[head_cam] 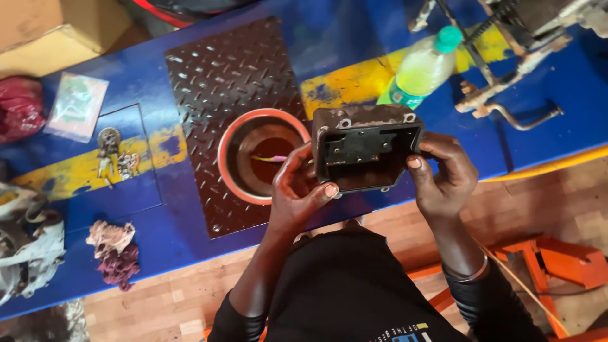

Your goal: The person removes small mechanical parts from a black casing and places them on a blue workbench. They then pour a yellow liquid from a plastic bottle over the parts held in their hand, followed by using a toothbrush to scrub the parts. Finally, the person picks up the casing and places the cleaned parts into a blue bucket.

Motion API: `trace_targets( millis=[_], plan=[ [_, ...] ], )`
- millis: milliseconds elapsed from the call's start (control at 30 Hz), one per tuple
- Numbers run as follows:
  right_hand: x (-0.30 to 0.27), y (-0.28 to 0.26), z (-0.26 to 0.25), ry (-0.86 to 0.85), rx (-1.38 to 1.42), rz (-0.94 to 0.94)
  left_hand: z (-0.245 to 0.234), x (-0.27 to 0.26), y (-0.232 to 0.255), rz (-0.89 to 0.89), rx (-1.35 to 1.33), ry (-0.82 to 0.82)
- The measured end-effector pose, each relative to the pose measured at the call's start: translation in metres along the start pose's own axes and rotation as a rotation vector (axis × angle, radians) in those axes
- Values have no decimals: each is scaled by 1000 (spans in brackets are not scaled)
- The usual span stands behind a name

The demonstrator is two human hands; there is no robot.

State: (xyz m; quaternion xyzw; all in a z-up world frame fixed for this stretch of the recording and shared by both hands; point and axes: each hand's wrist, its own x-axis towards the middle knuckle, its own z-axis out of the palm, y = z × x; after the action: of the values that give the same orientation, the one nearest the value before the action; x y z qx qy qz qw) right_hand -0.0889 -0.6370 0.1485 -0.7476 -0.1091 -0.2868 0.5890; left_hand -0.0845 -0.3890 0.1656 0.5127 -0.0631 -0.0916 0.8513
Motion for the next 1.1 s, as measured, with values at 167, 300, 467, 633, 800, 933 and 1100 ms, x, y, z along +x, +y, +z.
trace_targets(
  millis=[167, 300, 467, 633, 800, 933, 1100],
  plan=[
    [13, -12, 30, -46, 36, 3, -37, -1, -3, 85, 72, -36],
    [31, -21, 77, -155, -75, 21, -62, 4, 18, 25, -60, 43],
    [41, -22, 120, -384, -46, 97, -96, -8, 25, -68, -445, 125],
    [44, -28, 131, -490, -9, -219, -89, -26, 35, 15, -344, 165],
    [31, -18, 137, -440, 22, -266, -90, -37, 52, 275, 234, 230],
    [23, -12, 138, -403, 6, -144, -88, -32, 57, 501, 580, 244],
    [8, 4, 129, -393, 416, 360, -84, -25, 51, 590, 692, 274]
  ],
)
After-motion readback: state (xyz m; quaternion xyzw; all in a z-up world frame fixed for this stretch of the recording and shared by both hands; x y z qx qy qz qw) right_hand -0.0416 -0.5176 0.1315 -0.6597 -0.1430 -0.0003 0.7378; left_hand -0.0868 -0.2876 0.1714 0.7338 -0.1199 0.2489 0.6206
